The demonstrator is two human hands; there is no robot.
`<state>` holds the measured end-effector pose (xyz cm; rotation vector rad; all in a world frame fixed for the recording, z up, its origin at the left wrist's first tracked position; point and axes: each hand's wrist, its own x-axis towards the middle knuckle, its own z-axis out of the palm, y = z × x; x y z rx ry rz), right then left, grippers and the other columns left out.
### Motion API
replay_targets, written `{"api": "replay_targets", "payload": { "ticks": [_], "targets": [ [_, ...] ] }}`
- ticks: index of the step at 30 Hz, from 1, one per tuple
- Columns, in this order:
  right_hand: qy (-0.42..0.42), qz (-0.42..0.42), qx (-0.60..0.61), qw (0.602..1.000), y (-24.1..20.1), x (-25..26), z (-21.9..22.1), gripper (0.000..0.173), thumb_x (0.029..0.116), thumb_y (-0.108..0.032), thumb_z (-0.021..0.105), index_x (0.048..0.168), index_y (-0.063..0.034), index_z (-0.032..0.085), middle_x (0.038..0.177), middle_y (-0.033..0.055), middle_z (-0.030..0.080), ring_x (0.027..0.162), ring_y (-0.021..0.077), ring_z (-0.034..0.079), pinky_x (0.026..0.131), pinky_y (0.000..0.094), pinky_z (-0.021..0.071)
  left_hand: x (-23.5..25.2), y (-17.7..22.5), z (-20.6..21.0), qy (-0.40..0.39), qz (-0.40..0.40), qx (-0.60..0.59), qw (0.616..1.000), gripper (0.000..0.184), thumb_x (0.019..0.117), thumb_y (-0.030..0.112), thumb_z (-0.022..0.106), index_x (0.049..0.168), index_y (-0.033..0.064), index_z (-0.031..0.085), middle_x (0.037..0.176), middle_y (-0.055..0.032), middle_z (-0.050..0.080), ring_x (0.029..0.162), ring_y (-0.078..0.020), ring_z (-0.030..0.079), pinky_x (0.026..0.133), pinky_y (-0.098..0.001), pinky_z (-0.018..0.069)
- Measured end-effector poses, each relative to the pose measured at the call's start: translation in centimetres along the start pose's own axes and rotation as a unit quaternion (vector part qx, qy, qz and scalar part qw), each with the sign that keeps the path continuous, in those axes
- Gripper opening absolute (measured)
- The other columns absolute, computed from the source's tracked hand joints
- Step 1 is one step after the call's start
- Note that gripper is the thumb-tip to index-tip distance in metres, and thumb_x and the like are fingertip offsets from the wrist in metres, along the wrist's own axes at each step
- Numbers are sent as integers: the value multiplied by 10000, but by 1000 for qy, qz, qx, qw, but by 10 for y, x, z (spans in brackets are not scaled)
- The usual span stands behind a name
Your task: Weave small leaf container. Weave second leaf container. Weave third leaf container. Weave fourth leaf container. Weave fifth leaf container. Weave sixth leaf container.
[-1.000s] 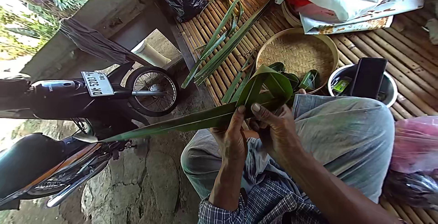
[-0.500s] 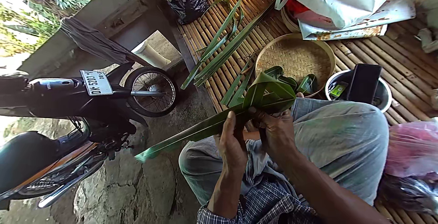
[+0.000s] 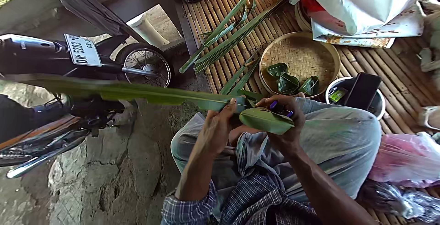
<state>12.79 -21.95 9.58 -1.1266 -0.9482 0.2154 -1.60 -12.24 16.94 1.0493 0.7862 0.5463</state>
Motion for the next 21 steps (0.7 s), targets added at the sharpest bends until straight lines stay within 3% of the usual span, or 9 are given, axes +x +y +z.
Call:
{"api": "replay_targets", "payload": {
  "ticks": [3, 7, 10, 13, 17, 21],
  "targets": [
    [-77, 24, -48, 996, -8, -3, -4, 244, 829, -26, 737, 1062, -24, 667, 979, 61, 742, 859, 129, 715, 761, 305, 625, 7, 18, -19, -55, -49, 142, 987, 250, 1089, 197, 471, 1177, 52, 654, 1008, -90, 745, 900, -179, 735, 815, -362, 630],
    [-140, 91, -75, 983, -16, -9, -3, 280, 814, -11, 723, 1086, -52, 672, 972, 13, 737, 840, 88, 703, 727, 289, 622, 19, 31, -35, -113, -83, 325, 935, 231, 1052, 283, 565, 1130, 109, 696, 992, -37, 741, 901, -142, 717, 813, -349, 606],
    [-173, 187, -70, 965, -18, -8, -2, 347, 808, -17, 786, 1119, -96, 654, 936, -21, 712, 784, 62, 684, 668, 251, 608, 30, 27, -42, -158, -81, 325, 929, 207, 1024, 242, 629, 1124, 68, 679, 921, -79, 733, 777, -151, 709, 691, -324, 604],
    [-216, 273, -22, 937, -18, 0, -1, 394, 786, -8, 853, 1118, -96, 661, 946, 25, 736, 819, 131, 724, 712, 317, 648, 36, 19, -43, -168, -62, 310, 933, 212, 992, 253, 680, 1055, 56, 728, 828, -78, 734, 661, -131, 683, 584, -280, 568],
    [-233, 355, 21, 905, -19, 8, 3, 415, 751, 91, 831, 1107, -51, 673, 981, 77, 748, 860, 193, 743, 754, 383, 665, 39, 5, -46, -171, -59, 240, 954, 187, 1006, 228, 651, 1099, 67, 668, 845, -59, 705, 693, -110, 672, 609, -265, 572],
    [-218, 446, 34, 867, -18, 11, 6, 422, 733, 89, 842, 1101, -54, 694, 977, 107, 750, 804, 210, 728, 689, 369, 633, 43, -1, -50, -188, -94, 181, 961, 310, 1090, 329, 473, 1054, 65, 633, 833, -60, 686, 719, -118, 678, 653, -292, 594]
  ]
}}
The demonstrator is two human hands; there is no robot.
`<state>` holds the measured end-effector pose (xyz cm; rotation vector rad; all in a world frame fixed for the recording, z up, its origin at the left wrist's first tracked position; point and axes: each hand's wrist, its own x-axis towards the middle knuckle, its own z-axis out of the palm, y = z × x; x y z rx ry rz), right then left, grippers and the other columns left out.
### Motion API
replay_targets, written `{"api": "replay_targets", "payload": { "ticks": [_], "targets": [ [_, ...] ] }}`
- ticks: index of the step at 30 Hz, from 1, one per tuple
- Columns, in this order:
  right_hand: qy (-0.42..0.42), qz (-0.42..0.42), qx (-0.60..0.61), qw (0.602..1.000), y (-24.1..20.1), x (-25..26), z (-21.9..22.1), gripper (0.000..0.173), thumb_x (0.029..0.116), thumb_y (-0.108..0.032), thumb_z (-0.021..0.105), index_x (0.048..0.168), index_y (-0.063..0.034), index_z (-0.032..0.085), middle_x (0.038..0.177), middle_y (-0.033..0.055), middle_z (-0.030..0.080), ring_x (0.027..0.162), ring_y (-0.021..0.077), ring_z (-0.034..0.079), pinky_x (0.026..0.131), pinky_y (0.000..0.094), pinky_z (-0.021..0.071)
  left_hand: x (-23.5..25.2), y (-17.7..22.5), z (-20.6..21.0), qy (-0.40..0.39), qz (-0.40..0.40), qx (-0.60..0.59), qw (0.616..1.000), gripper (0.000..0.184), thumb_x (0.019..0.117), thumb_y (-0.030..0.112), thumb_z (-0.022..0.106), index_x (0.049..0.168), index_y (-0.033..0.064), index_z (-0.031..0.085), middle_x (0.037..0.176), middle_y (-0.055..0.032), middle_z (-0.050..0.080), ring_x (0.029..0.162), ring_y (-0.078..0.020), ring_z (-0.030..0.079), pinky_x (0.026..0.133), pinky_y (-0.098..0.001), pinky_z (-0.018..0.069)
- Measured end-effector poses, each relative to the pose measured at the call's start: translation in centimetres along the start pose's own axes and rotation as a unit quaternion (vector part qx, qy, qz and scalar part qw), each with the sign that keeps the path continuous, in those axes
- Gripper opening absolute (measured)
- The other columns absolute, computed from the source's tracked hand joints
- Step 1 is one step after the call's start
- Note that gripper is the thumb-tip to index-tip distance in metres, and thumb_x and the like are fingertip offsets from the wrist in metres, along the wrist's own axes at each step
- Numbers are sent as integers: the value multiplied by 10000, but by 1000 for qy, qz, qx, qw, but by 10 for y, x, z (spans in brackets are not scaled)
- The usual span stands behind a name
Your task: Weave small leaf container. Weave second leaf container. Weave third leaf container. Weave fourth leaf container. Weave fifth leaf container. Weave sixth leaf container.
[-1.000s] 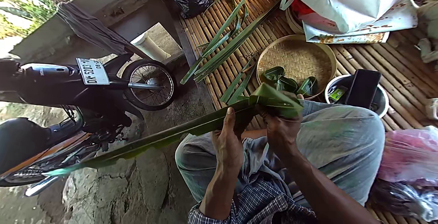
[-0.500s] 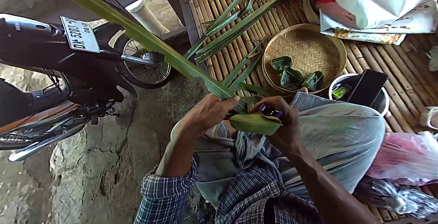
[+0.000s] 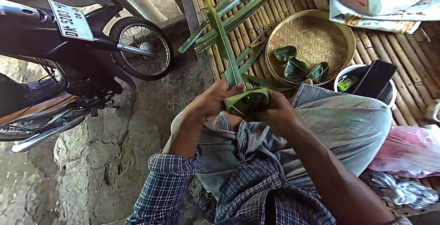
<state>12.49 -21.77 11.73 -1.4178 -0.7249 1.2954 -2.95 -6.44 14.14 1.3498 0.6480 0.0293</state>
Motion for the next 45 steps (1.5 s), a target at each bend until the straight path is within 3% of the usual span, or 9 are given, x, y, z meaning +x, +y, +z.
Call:
{"api": "replay_targets", "payload": {
  "ticks": [5, 6, 8, 9, 11, 16, 30, 37, 45],
  "targets": [
    [49, 52, 52, 996, 3, 5, -5, 413, 725, 109, 811, 1084, -38, 669, 926, 118, 718, 662, 169, 630, 553, 310, 526, -8, -5, 2, -31, -28, -186, 982, 823, 1051, 641, 105, 1314, 36, 596, 1149, -158, 700, 1026, -266, 705, 904, -482, 593],
    [61, 52, 58, 995, 5, 7, -6, 399, 721, 120, 803, 1064, -30, 665, 911, 122, 711, 637, 165, 608, 531, 305, 501, -10, -9, 5, -32, -10, -199, 979, 847, 1034, 678, 129, 1312, 36, 607, 1174, -160, 695, 1059, -277, 696, 932, -500, 578],
    [72, 55, 65, 994, 8, 8, -8, 399, 731, 133, 792, 1071, -24, 654, 915, 128, 707, 622, 162, 598, 519, 299, 495, -14, -18, 10, -24, 29, -183, 982, 631, 1027, 603, 431, 1302, 62, 603, 1202, -118, 687, 1090, -243, 686, 963, -462, 572],
    [75, 58, 67, 993, 8, 8, -8, 393, 738, 138, 782, 1070, -25, 648, 912, 127, 703, 614, 158, 593, 513, 294, 493, -16, -20, 14, -5, 40, -175, 984, 506, 969, 447, 649, 1285, 53, 619, 1182, -118, 690, 1064, -236, 690, 951, -447, 581],
    [80, 68, 66, 992, 7, 8, -6, 383, 739, 133, 779, 1062, -29, 653, 890, 120, 702, 593, 145, 582, 496, 282, 483, -15, -22, 25, 54, 50, -124, 989, 433, 867, 77, 787, 1269, 12, 642, 1140, -152, 710, 1007, -240, 703, 907, -418, 598],
    [65, 98, 55, 992, 5, 8, 0, 391, 751, 117, 782, 1086, -46, 663, 881, 117, 705, 580, 143, 573, 490, 273, 466, -9, -30, 42, 156, 67, -17, 985, 300, 817, -68, 796, 1098, -24, 702, 994, -151, 755, 884, -239, 747, 810, -413, 643],
    [70, 83, 53, 993, 12, 8, -1, 316, 751, 62, 842, 1024, -32, 714, 836, 114, 711, 526, 121, 537, 459, 249, 442, -5, -34, 45, 200, 81, 19, 976, 271, 817, -48, 806, 1072, 10, 732, 972, -126, 765, 854, -222, 752, 765, -403, 646],
    [79, 69, 168, 980, 14, 2, 5, 143, 869, 2, 764, 984, 1, 678, 750, 107, 651, 527, 105, 517, 484, 234, 449, -4, -32, 36, 201, 79, -56, 975, 311, 808, -105, 777, 1096, -15, 702, 1003, -148, 750, 867, -235, 743, 779, -411, 642],
    [172, 42, 172, 969, 17, 3, 8, 228, 774, 45, 844, 961, 11, 717, 743, 125, 675, 482, 103, 499, 431, 233, 433, -5, -30, 34, 178, 83, -69, 978, 322, 811, -105, 773, 1110, -20, 691, 1021, -144, 742, 893, -222, 735, 804, -408, 635]
  ]
}}
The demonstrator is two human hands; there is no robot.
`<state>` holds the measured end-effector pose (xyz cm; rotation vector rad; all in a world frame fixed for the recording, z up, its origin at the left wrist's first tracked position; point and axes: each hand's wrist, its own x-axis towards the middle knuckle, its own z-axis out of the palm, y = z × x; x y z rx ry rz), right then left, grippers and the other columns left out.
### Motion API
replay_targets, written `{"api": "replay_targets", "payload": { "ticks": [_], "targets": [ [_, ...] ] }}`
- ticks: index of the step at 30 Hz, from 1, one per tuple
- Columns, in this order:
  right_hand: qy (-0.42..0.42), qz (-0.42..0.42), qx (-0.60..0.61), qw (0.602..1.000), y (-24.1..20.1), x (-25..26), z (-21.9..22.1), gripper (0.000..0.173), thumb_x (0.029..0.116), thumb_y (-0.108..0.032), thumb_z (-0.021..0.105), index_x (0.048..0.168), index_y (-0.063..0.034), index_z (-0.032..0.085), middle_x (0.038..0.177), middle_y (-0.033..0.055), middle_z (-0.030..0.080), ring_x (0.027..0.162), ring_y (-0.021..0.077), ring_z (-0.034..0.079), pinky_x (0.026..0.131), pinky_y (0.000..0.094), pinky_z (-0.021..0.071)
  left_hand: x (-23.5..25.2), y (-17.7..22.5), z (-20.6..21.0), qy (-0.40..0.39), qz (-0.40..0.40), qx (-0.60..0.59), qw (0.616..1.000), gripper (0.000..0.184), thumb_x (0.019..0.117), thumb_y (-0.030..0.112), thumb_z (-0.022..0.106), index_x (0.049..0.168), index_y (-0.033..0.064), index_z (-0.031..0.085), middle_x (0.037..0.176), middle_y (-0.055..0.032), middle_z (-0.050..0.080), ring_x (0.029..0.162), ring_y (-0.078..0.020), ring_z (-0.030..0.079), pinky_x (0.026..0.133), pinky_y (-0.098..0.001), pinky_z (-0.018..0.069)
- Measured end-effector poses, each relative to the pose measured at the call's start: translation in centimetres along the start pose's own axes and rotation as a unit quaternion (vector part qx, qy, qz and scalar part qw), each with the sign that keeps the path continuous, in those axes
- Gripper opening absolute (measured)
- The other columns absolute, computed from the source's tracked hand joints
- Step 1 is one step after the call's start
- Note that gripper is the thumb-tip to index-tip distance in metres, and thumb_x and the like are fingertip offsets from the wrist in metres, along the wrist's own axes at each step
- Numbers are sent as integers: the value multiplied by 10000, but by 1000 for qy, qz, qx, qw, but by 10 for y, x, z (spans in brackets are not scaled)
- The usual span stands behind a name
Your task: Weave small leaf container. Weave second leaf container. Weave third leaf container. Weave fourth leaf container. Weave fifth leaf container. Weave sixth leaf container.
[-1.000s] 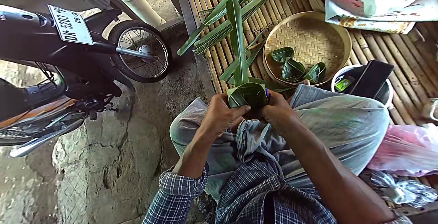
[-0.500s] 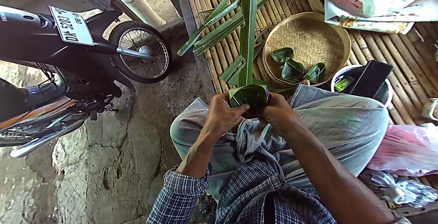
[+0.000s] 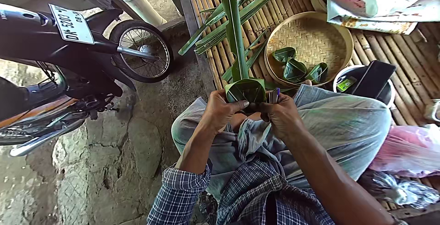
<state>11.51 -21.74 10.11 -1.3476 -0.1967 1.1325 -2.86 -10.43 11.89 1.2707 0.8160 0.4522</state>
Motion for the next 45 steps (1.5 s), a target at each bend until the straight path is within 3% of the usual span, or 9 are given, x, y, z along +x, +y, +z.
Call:
{"api": "replay_targets", "payload": {
  "ticks": [5, 12, 17, 20, 33, 45],
  "targets": [
    [9, -26, -34, 999, 1, 1, -2, 214, 765, 31, 859, 929, 7, 723, 723, 117, 672, 470, 107, 493, 422, 239, 426, 0, 0, 2, 7, -7, 4, 1000, 324, 804, -110, 779, 1104, -19, 700, 1015, -144, 745, 887, -227, 738, 799, -407, 638],
    [-18, 2, -24, 1000, -2, 3, -1, 175, 783, 42, 837, 896, 16, 706, 688, 109, 650, 458, 99, 481, 424, 235, 429, -2, -3, 2, 9, -30, -46, 998, 295, 831, -125, 744, 1100, -17, 685, 1029, -147, 736, 893, -225, 730, 803, -406, 628],
    [-23, 17, -4, 1000, -3, 4, -1, 214, 787, 43, 834, 959, 12, 709, 742, 120, 667, 474, 96, 487, 424, 228, 426, -3, -5, -1, -9, -27, -72, 997, 282, 844, -122, 733, 1104, -26, 682, 1036, -162, 730, 901, -231, 726, 820, -421, 625],
    [-29, 8, 8, 1000, -3, 3, -1, 320, 783, 69, 828, 1060, -10, 690, 800, 132, 683, 490, 103, 510, 425, 221, 435, -3, -8, -3, -25, -32, -95, 995, 292, 857, -120, 719, 1129, -24, 671, 1055, -172, 723, 923, -241, 722, 839, -434, 618],
    [-61, 20, 30, 997, -5, -2, -2, 162, 785, 60, 819, 899, 6, 718, 715, 117, 659, 478, 89, 478, 437, 226, 427, -7, -7, -8, -58, 9, -100, 993, 404, 759, -175, 771, 1124, -26, 684, 1043, -167, 733, 919, -233, 730, 825, -413, 631],
    [-63, 36, 42, 996, -11, -3, 0, 161, 805, 66, 798, 925, 7, 707, 715, 121, 648, 467, 81, 467, 419, 217, 413, -6, -7, -4, -42, 45, -83, 995, 420, 715, -196, 784, 1090, -28, 696, 1009, -166, 737, 882, -219, 732, 792, -394, 633]
  ]
}}
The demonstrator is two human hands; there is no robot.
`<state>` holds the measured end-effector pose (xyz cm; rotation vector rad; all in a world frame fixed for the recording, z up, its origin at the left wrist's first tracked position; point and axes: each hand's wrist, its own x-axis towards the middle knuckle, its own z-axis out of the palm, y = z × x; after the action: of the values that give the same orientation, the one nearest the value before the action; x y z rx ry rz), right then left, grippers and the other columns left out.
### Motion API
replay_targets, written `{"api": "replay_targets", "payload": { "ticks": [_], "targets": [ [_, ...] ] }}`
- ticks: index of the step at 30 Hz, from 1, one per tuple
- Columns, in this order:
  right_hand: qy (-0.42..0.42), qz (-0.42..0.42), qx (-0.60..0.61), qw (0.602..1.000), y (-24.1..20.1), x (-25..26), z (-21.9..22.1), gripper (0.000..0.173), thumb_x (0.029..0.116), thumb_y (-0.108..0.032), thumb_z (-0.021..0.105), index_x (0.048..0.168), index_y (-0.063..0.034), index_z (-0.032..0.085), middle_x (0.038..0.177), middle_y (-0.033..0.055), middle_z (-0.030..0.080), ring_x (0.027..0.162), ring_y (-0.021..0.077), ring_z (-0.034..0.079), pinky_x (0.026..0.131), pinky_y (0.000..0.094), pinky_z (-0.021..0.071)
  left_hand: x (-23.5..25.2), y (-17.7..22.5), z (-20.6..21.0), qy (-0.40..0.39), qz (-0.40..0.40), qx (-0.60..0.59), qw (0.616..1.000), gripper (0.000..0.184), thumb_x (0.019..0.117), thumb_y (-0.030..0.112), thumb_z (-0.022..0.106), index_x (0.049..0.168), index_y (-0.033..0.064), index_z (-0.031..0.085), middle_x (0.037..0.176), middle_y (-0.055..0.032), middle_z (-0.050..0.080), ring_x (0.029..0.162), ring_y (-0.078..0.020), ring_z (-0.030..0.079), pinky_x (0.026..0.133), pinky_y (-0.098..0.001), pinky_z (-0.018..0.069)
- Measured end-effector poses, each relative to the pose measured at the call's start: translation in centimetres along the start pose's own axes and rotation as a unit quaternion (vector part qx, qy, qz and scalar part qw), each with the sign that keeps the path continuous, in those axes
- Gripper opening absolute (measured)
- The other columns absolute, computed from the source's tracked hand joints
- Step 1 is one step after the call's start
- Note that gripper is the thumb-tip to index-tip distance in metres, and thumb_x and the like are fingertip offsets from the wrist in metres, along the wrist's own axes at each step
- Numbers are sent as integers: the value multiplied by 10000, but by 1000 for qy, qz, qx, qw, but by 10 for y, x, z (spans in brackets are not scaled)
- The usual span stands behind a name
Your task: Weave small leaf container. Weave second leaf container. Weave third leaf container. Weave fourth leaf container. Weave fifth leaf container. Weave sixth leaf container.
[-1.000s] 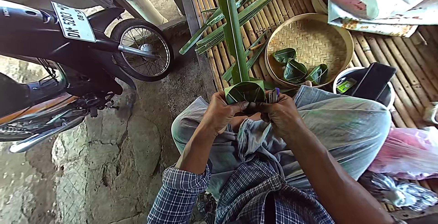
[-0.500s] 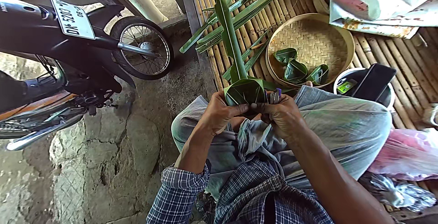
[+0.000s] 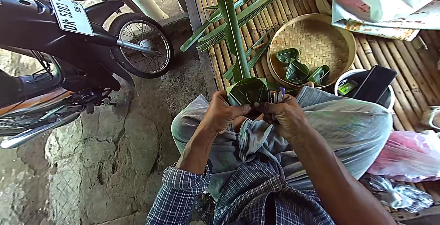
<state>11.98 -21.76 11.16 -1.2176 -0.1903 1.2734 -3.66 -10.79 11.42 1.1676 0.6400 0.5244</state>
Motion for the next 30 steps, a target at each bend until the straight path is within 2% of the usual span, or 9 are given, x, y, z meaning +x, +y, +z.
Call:
{"api": "replay_targets", "payload": {
  "ticks": [3, 6, 9, 12, 15, 17, 19, 23, 30],
  "targets": [
    [1, -48, -71, 996, -2, -2, -1, 224, 876, -67, 804, 1080, -43, 712, 784, 93, 671, 538, 100, 526, 489, 234, 470, 2, 1, 0, 23, 8, 32, 999, 386, 726, -179, 783, 1069, -20, 707, 990, -150, 745, 864, -210, 734, 770, -384, 635],
    [-16, -72, -153, 986, -12, -7, -7, 357, 1029, -311, 625, 1343, -142, 612, 946, 54, 641, 692, 134, 582, 610, 275, 521, 6, 0, -8, 48, 39, 97, 993, 341, 757, -130, 802, 1067, -15, 719, 980, -138, 755, 849, -215, 743, 759, -392, 646],
    [-35, -79, -194, 977, -19, -14, -8, 465, 1089, -306, 468, 1536, -177, 472, 1140, 54, 656, 870, 144, 649, 743, 308, 572, 9, 0, -15, 73, 46, 147, 985, 339, 763, -96, 818, 1074, 2, 726, 974, -126, 760, 843, -215, 748, 746, -390, 650],
    [-52, -96, -270, 957, -24, -15, -11, 550, 1073, -250, 549, 1602, -224, 401, 1179, 49, 682, 880, 156, 688, 779, 327, 608, 11, 1, -15, 70, 43, 157, 984, 346, 759, -90, 823, 1077, 10, 729, 973, -122, 764, 852, -215, 750, 745, -392, 650],
    [-10, -214, -443, 871, -31, -9, -15, 607, 980, -245, 709, 1546, -229, 489, 1243, 22, 682, 907, 123, 698, 770, 336, 613, 9, 1, -14, 53, 36, 157, 985, 364, 743, -116, 820, 1075, 6, 732, 977, -121, 764, 861, -209, 750, 761, -389, 651],
    [11, -284, -524, 803, -44, -7, -16, 556, 941, -228, 741, 1463, -177, 555, 1196, 36, 686, 941, 140, 687, 796, 377, 601, 8, 1, -15, 39, 37, 161, 986, 363, 741, -118, 823, 1069, 9, 733, 973, -114, 765, 856, -202, 748, 764, -386, 650],
    [2, -306, -571, 762, -62, -8, -13, 448, 930, -279, 760, 1332, -162, 600, 1132, 5, 697, 932, 114, 692, 784, 357, 606, 8, 1, -15, 24, 49, 166, 985, 336, 753, -111, 813, 1056, 9, 731, 954, -111, 762, 828, -197, 742, 738, -380, 644],
    [-49, -302, -628, 716, -87, -3, -5, 358, 880, -289, 794, 1196, -163, 680, 1096, -9, 677, 952, 119, 670, 813, 371, 592, 13, 2, -9, 17, 71, 217, 973, 324, 783, -57, 818, 1081, 41, 733, 941, -64, 767, 815, -156, 741, 736, -353, 645],
    [-57, -245, -720, 647, -101, -3, 13, 315, 810, -250, 814, 1096, -186, 699, 996, 15, 647, 883, 206, 658, 707, 475, 554, 15, 1, -2, 3, 99, 262, 960, 319, 802, -25, 801, 1094, 84, 734, 895, -17, 762, 753, -108, 724, 679, -318, 632]
  ]
}}
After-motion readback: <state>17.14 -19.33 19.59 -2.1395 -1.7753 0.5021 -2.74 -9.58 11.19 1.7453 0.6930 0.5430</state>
